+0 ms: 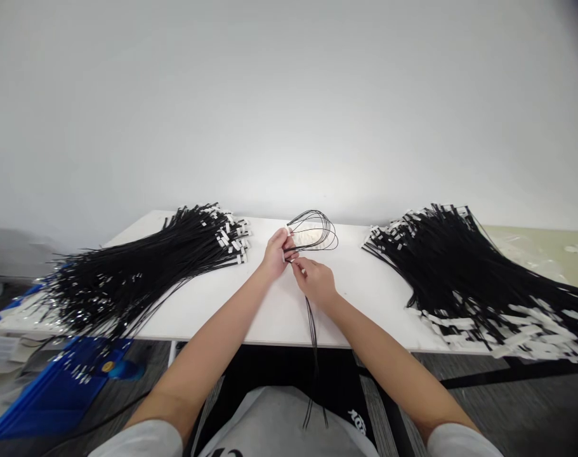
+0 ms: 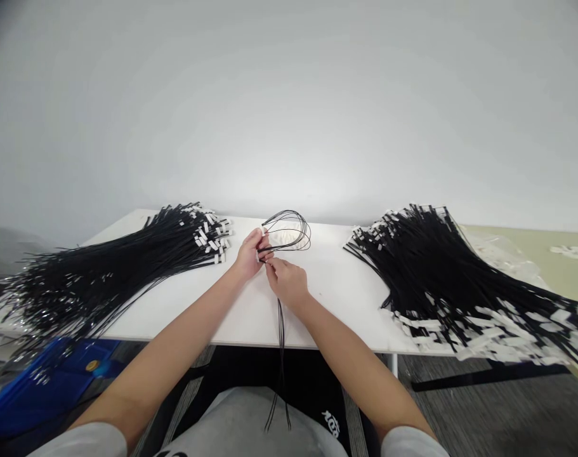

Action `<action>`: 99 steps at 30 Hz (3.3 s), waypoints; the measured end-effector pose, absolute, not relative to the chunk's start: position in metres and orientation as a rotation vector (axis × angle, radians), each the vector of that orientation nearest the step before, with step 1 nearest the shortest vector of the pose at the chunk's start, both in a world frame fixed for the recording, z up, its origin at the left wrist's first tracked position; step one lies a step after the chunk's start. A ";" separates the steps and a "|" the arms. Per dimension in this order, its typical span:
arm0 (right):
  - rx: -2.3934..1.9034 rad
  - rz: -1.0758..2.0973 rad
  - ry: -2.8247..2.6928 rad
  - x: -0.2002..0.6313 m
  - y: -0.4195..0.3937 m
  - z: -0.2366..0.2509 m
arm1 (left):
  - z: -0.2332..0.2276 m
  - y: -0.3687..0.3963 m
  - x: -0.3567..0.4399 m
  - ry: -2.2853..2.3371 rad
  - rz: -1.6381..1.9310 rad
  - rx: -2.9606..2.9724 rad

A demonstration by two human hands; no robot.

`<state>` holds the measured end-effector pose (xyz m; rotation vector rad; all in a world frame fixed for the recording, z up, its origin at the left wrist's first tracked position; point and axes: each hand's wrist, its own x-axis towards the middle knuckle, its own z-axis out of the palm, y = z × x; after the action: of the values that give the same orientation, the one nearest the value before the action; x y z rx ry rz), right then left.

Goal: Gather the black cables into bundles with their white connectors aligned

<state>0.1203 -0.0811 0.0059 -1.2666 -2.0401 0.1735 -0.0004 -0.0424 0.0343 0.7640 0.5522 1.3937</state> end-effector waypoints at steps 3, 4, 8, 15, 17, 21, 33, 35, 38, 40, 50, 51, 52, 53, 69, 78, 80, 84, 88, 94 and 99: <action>-1.269 0.470 -1.979 0.121 -0.082 0.012 | 0.033 -0.042 0.000 0.569 1.399 0.772; -1.269 0.558 -1.957 0.122 -0.081 0.013 | 0.032 -0.041 0.000 0.573 1.402 0.772; -1.313 0.569 -1.950 0.123 -0.078 0.011 | 0.031 -0.041 0.001 0.582 1.410 0.764; -1.290 0.010 -2.018 0.120 -0.076 0.004 | 0.028 -0.039 0.001 0.612 1.410 0.721; -1.262 0.136 -1.997 0.121 -0.077 0.007 | 0.027 -0.038 0.000 0.629 1.409 0.730; -1.112 0.877 -1.838 0.128 -0.074 0.020 | 0.026 -0.038 -0.001 0.668 1.405 0.755; -0.686 1.429 -1.088 0.163 -0.060 0.050 | 0.025 -0.036 -0.001 0.638 1.318 0.745; -0.675 1.379 -1.021 0.164 -0.056 0.048 | 0.025 -0.036 -0.002 0.661 1.294 0.753; -0.653 1.316 -0.871 0.162 -0.050 0.043 | 0.024 -0.037 -0.002 0.693 1.238 0.767; -0.642 1.268 -0.806 0.161 -0.047 0.040 | 0.024 -0.038 -0.002 0.717 1.206 0.774; -0.601 1.204 -0.665 0.164 -0.043 0.042 | 0.022 -0.036 -0.005 0.755 1.117 0.764; -0.599 1.204 -0.650 0.166 -0.043 0.044 | 0.022 -0.035 -0.006 0.751 1.110 0.761; -0.590 1.201 -0.627 0.169 -0.043 0.045 | 0.021 -0.035 -0.006 0.746 1.106 0.760; -0.573 1.197 -0.598 0.172 -0.042 0.046 | 0.021 -0.035 -0.006 0.740 1.104 0.761; -0.877 0.659 -1.607 0.162 -0.063 0.037 | 0.021 -0.035 -0.003 0.775 1.148 0.793; -1.074 0.436 -1.539 0.169 -0.057 0.035 | 0.024 -0.038 -0.004 0.716 1.123 0.802; -1.076 0.443 -1.541 0.169 -0.056 0.035 | 0.024 -0.038 -0.004 0.712 1.125 0.797; -1.064 0.453 -1.551 0.169 -0.057 0.034 | 0.024 -0.038 -0.004 0.706 1.117 0.800; -1.073 0.460 -1.538 0.168 -0.057 0.035 | 0.025 -0.039 -0.004 0.698 1.109 0.809; -1.099 0.489 -1.539 0.167 -0.058 0.035 | 0.025 -0.040 -0.004 0.706 1.107 0.840; -1.164 0.518 -1.508 0.168 -0.057 0.035 | 0.025 -0.041 -0.002 0.743 1.129 0.897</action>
<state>0.1682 -0.0572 0.0353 -1.1641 -1.5083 0.5185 -0.0017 -0.0412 0.0251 0.8968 0.7431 1.1287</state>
